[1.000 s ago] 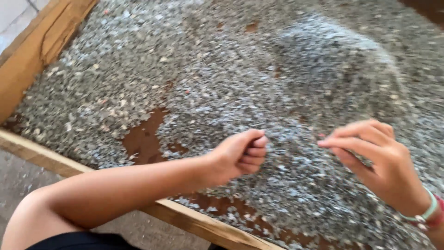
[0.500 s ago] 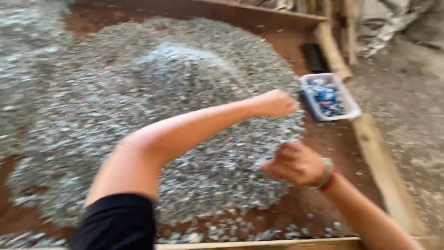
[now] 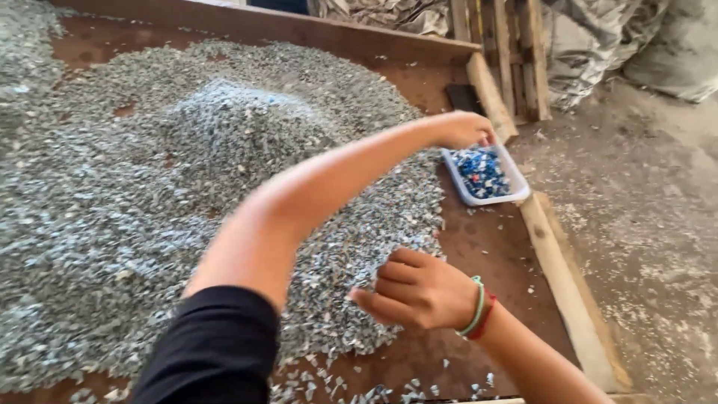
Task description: The person sorts through a large pile of shredded plastic flakes on a wooden table, picking out blue and red pieces by hand and placing them into a nearby plastic container.
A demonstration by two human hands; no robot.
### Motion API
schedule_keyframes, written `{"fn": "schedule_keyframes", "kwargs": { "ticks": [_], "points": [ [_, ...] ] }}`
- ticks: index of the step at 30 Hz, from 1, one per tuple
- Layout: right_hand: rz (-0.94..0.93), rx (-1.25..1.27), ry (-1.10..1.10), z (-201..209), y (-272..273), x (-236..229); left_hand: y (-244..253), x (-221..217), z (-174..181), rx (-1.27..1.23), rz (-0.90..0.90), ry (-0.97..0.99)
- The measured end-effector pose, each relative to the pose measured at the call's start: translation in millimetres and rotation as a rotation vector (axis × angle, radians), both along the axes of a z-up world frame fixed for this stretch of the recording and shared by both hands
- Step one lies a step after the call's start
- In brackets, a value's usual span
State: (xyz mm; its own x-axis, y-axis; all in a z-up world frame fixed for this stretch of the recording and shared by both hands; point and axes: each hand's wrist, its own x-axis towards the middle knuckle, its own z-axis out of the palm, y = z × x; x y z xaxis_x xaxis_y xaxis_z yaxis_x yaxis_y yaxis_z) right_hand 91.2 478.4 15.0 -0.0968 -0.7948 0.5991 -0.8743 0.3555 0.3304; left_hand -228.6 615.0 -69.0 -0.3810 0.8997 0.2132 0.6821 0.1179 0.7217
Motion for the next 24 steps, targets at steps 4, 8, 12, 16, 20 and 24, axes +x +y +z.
{"fn": "schedule_keyframes", "kwargs": {
  "ticks": [4,8,12,16,20,24],
  "points": [
    [0.019,-0.021,-0.141,-10.7,-0.6,-3.1,-178.4,28.1,69.2,0.129,-0.124,0.050],
    [0.016,0.018,-0.254,-13.4,10.5,-7.9,-383.3,53.4,103.2,0.111,-0.013,0.152],
    [-0.233,-0.026,-0.385,-41.5,14.6,-16.8,-572.7,86.4,99.6,-0.136,0.489,0.427],
    [-0.282,0.132,-0.363,-46.1,-46.4,-56.6,-692.0,132.7,89.0,-0.335,0.939,0.368],
    [-0.261,0.142,-0.367,-51.0,-174.5,-135.1,-735.0,138.3,55.9,-0.153,0.965,0.478],
    [-0.523,0.162,-0.180,-114.6,-262.4,-255.0,-734.4,131.0,20.1,-0.025,0.950,0.635]
  ]
}}
